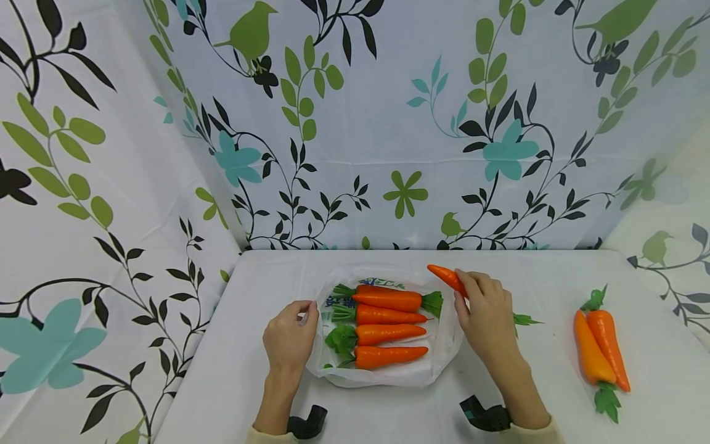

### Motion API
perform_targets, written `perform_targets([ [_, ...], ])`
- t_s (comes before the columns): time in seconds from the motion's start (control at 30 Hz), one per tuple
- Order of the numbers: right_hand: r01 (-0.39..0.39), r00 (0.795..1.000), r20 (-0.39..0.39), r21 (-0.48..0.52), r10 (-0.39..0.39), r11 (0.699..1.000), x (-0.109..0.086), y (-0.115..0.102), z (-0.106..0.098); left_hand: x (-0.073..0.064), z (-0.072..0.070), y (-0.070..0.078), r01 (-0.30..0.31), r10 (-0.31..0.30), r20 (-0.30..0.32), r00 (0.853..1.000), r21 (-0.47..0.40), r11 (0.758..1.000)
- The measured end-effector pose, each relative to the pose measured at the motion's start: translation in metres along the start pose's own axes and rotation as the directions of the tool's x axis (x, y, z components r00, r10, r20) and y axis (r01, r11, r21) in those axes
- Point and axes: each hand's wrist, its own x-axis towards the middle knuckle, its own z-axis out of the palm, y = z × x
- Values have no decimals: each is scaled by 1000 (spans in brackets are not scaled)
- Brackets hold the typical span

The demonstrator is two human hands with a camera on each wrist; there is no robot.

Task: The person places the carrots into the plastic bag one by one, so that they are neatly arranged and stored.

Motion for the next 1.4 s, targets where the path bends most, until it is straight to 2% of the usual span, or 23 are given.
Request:
perform_targets([
  [0.33, 46, 999, -5, 11, -46, 999, -1, -9, 2, 0, 1, 1, -3, 3, -7, 1000, 9, 1000],
  [0.63, 124, 992, -32, 23, -123, 992, -1, -21, 1, 0, 1, 1, -3, 3, -3, 1000, 9, 1000],
  [1.0, 185, 983, -17, 39, -185, 982, -3, -36, 0, 1, 1, 1, -20, 20, -17, 1000, 5, 1000],
  [1.4, 297, 955, -29, 77, -295, 952, -8, -58, 6, 1, -1, 1, -18, 18, -19, 1000, 4, 1000],
])
